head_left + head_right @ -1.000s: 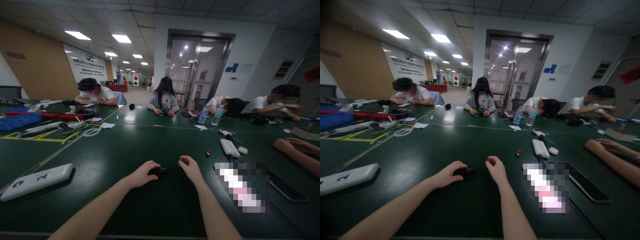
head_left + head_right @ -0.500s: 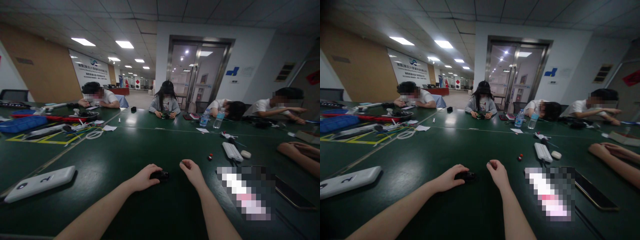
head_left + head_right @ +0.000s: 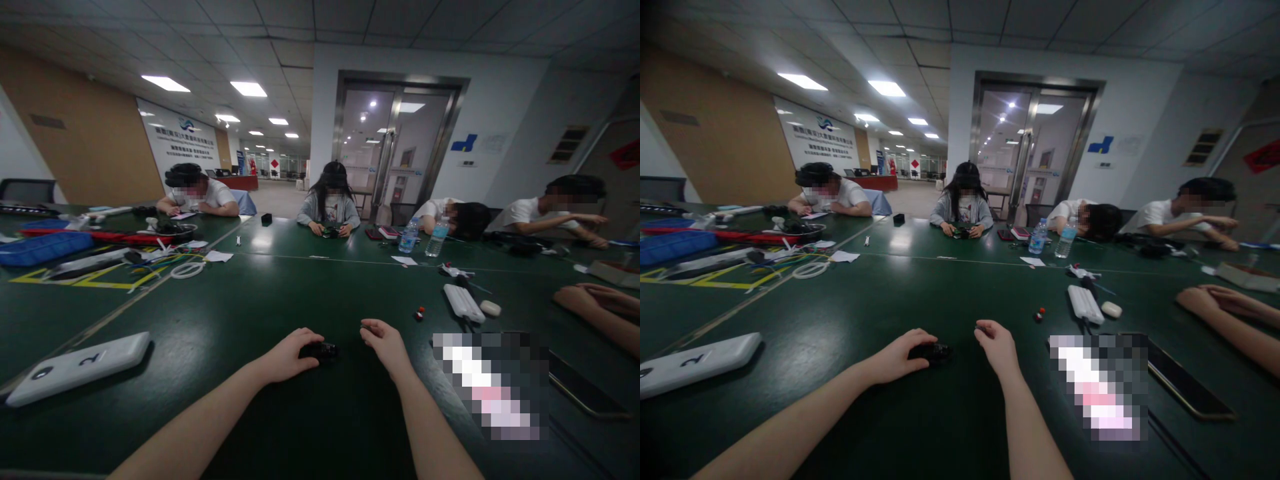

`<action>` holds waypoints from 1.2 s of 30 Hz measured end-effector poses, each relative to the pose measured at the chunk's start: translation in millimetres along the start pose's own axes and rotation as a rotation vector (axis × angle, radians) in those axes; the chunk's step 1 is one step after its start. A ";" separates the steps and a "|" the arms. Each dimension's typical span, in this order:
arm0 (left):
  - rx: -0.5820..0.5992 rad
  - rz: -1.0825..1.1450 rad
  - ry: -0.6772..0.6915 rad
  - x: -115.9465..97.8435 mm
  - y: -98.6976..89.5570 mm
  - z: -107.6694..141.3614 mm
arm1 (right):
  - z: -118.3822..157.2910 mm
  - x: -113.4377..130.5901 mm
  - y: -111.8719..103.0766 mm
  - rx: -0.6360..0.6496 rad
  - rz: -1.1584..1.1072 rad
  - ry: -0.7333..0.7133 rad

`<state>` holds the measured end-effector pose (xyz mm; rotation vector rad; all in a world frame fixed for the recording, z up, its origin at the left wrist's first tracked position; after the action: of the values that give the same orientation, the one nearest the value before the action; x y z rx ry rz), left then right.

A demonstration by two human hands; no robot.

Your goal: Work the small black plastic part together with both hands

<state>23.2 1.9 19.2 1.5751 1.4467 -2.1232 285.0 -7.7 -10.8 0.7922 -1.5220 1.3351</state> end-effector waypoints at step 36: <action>0.003 -0.017 0.026 1.9 0.8 -1.3 | 2.7 5.3 0.6 -0.040 0.121 -0.034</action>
<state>23.7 3.2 17.3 1.6032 1.4706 -2.1234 282.0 -9.6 -6.0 0.7109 -1.6405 1.3811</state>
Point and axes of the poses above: each hand's wrist, its own z-axis away from the middle knuckle, its own y-axis out of the palm, x = y × z, the point moved 1 cm from there along -z, towards the middle knuckle, and after that the axes turned 5 degrees about z, right-handed, at the moved point
